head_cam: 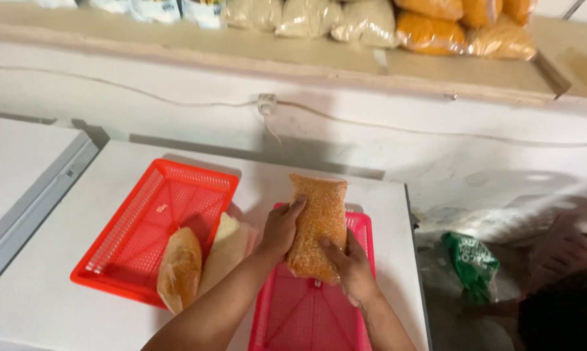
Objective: Cleaning and organizing various packaged products on store shelves using a cloth.
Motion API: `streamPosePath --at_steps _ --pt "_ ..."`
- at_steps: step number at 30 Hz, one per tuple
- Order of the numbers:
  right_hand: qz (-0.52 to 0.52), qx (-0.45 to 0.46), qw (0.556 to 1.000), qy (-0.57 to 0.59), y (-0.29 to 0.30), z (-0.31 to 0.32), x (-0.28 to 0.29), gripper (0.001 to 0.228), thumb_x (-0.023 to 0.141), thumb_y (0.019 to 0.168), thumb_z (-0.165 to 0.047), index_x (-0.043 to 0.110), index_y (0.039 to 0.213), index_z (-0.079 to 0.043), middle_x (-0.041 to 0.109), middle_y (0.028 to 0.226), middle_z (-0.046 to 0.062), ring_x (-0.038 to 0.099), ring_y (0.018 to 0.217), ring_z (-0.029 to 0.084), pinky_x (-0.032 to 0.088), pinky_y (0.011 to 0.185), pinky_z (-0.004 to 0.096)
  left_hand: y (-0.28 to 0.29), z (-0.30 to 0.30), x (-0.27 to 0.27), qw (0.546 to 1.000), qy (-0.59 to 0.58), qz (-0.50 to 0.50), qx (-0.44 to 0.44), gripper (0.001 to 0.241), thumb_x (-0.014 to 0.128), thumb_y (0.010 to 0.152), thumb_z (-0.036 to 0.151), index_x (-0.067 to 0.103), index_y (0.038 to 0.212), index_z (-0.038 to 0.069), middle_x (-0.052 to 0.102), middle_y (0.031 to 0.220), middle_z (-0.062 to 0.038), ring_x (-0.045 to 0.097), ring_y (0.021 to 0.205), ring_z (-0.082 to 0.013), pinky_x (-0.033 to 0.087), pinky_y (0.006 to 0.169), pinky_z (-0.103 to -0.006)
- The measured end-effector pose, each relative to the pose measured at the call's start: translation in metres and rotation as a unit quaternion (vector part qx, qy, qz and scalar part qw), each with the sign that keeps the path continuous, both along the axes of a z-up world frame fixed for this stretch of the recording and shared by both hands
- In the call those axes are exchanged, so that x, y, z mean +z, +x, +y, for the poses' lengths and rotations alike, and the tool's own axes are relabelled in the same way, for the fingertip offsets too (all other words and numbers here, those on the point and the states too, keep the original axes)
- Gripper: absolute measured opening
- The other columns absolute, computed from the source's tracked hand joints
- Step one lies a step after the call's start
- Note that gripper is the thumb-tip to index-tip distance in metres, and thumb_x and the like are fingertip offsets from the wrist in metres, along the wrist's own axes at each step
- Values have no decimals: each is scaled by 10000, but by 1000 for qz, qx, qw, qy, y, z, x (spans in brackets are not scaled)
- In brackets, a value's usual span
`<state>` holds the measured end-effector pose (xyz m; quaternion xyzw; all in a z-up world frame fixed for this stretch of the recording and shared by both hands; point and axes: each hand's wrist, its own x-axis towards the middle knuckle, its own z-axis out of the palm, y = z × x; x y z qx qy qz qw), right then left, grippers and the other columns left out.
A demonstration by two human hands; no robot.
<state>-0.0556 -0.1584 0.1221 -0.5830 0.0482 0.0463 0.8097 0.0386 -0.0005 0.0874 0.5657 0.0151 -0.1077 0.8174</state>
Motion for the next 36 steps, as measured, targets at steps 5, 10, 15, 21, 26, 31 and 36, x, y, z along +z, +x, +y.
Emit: streamPosePath --at_steps 5,10,15,21,26,31,36 --pt "-8 -13 994 110 16 -4 56 563 549 976 -157 411 1505 -23 652 1298 162 663 1139 276 584 883 435 22 -2 98 1000 -20 1 6 616 588 975 483 691 1147 -99 760 987 -157 730 829 -204 603 761 -344" --pt "-94 -20 989 111 41 -8 86 707 572 904 -79 314 1561 -120 696 1259 145 717 1089 261 621 853 411 42 3 178 996 -64 -53 -12 628 563 970 506 689 1166 -77 752 967 -148 730 811 -212 603 740 -350" --pt "-189 -24 981 41 59 7 141 876 636 902 -26 226 1643 -250 757 1020 148 734 829 273 587 704 442 72 7 247 970 -177 -160 -46 548 597 1005 458 657 1170 -61 707 971 -112 696 810 -187 589 735 -363" --pt "-298 -34 951 71 79 19 215 800 607 926 27 274 1634 -144 735 1039 169 745 939 250 636 915 469 93 12 329 954 -140 -260 -52 543 588 1009 452 688 1172 -57 736 1083 -143 706 882 -176 575 831 -347" --pt "-351 -45 931 87 91 20 278 776 570 925 47 287 1623 -137 701 1190 150 706 1038 254 603 930 459 93 15 404 943 6 -330 -37 527 563 975 441 700 1205 -12 767 1093 -104 718 949 -177 549 885 -343" --pt "-382 -66 916 102 99 10 346 745 550 910 52 318 1589 -147 651 1317 136 692 1113 256 587 952 448 93 4 465 864 169 -475 6 555 556 954 461 700 1209 -10 788 1058 -124 750 961 -210 548 880 -344" --pt "-454 -55 884 100 121 -20 398 672 558 965 44 355 1591 -92 632 1345 139 669 1150 234 589 960 395 69 -15 518 822 226 -513 103 590 621 917 527 695 1191 10 780 1048 -148 756 961 -237 561 851 -369"
